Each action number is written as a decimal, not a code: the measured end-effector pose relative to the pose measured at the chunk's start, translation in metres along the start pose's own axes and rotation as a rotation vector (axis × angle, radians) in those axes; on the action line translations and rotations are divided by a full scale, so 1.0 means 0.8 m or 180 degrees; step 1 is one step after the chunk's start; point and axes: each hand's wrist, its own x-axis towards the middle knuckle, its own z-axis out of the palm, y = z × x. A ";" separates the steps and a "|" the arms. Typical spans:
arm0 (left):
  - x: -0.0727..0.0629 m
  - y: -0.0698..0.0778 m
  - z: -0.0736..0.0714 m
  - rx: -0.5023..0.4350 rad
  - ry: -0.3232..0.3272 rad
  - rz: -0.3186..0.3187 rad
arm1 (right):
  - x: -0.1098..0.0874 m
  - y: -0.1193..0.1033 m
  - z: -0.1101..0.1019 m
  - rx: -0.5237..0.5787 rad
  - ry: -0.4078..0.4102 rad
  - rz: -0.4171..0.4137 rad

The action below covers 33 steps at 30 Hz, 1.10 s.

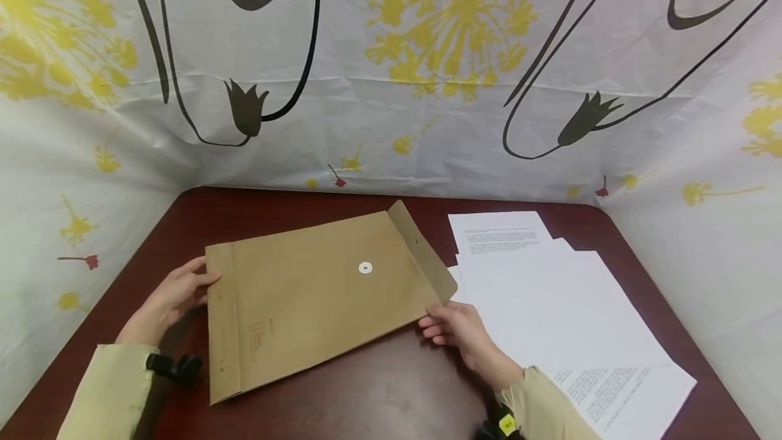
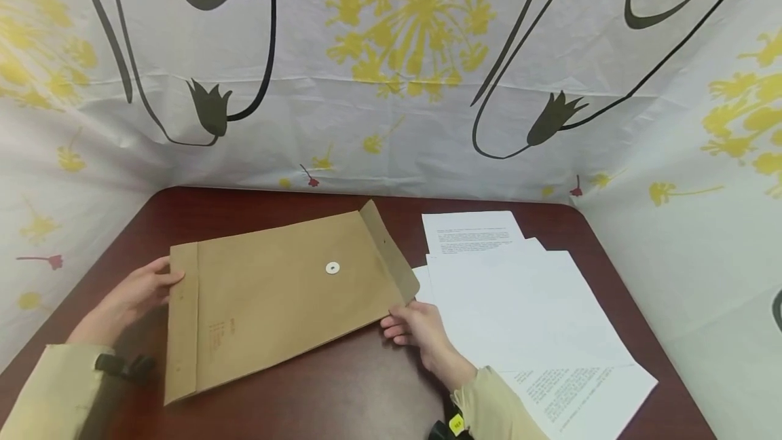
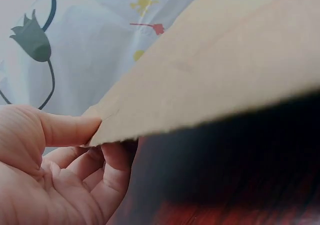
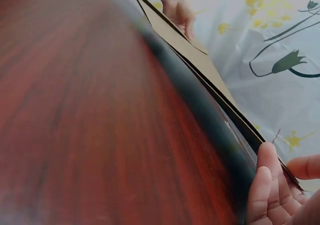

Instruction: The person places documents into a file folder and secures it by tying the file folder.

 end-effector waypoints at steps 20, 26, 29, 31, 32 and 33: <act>0.036 0.017 -0.004 0.0772 0.0165 -0.0134 | -0.031 0.008 0.006 -0.0393 -0.0924 0.0073; 0.042 0.020 -0.002 0.0858 0.0174 -0.0184 | -0.042 0.014 0.014 -0.0444 -0.1099 0.0131; 0.043 0.020 -0.003 0.0905 0.0153 -0.0182 | -0.047 0.016 0.017 -0.0452 -0.1168 0.0157; 0.044 0.021 -0.003 0.0940 0.0150 -0.0179 | -0.049 0.018 0.018 -0.0471 -0.1206 0.0158; 0.044 0.021 -0.002 0.0963 0.0160 -0.0182 | -0.050 0.018 0.019 -0.0485 -0.1217 0.0152; 0.044 0.021 -0.002 0.0988 0.0165 -0.0188 | -0.051 0.018 0.019 -0.0504 -0.1231 0.0147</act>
